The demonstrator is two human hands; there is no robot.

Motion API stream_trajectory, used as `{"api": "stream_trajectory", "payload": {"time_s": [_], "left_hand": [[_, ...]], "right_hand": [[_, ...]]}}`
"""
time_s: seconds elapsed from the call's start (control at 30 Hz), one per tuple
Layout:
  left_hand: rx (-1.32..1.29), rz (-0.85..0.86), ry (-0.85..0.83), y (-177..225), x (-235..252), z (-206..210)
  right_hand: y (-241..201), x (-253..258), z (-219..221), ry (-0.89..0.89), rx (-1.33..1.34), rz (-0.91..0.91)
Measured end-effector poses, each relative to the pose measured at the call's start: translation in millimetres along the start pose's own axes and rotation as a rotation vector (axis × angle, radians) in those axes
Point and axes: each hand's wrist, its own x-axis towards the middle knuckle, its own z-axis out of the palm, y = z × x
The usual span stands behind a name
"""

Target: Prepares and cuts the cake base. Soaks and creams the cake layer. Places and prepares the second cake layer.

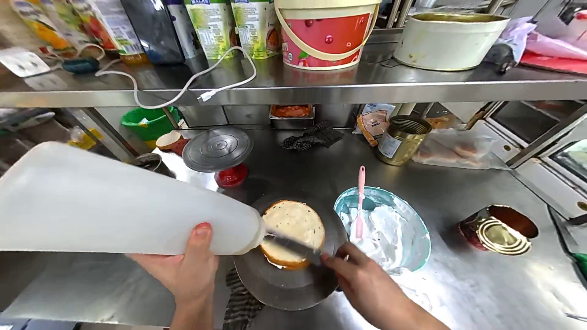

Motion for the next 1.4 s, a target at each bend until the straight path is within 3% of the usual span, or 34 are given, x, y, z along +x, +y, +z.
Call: {"api": "stream_trajectory", "payload": {"time_s": [0.07,0.2,0.33,0.47,0.6,0.7,0.77,0.83,0.93,1.03,1.13,1.23,1.33,1.4], "left_hand": [[0.008,-0.025,0.045,-2.7,7.1,-5.2],[0.01,-0.09,0.084,-3.0,4.5,-10.1],[-0.017,-0.126,0.077,2.7,-11.2,0.7],[-0.098,-0.181,0.096,-5.2,-19.3,13.5],[-0.11,-0.259,0.187,-21.1,-4.8,14.1],[-0.093,-0.312,0.256,-29.8,6.4,6.7],[-0.087,-0.387,0.32,-32.9,13.5,-0.1],[-0.108,-0.527,0.367,-37.9,21.0,-11.8],[-0.189,-0.78,0.371,-52.7,27.1,-37.0],[-0.327,-0.955,0.358,-78.8,30.9,-79.6],[-0.432,-1.078,0.445,-96.9,33.0,-113.4],[-0.507,-1.091,0.577,-116.3,29.1,-137.5],[-0.526,-1.061,0.638,-131.2,23.2,-156.5],[-0.521,-1.066,0.644,-132.9,25.9,-164.0]], "right_hand": [[1.3,1.9,5.0,0.041,-0.029,-0.057],[13.2,10.7,-0.2,0.093,-0.124,0.113],[10.2,-6.6,8.3,0.075,-0.039,-0.084],[19.8,2.4,6.3,0.16,-0.12,0.063],[11.0,-6.6,12.3,0.119,-0.095,-0.061],[16.6,2.0,6.1,0.168,-0.158,0.026],[11.2,0.4,3.7,0.094,-0.083,0.057],[3.4,-4.0,7.0,0.055,-0.055,-0.047],[11.2,6.2,4.3,0.119,-0.166,-0.037],[13.3,9.0,-13.0,-0.084,0.01,0.133],[5.5,9.3,-32.2,-0.347,0.252,0.082],[7.0,30.2,-48.3,-0.609,0.501,0.321],[22.6,35.6,-51.4,-0.726,0.674,0.592],[35.6,16.4,-57.5,-0.762,0.676,0.639]]}}
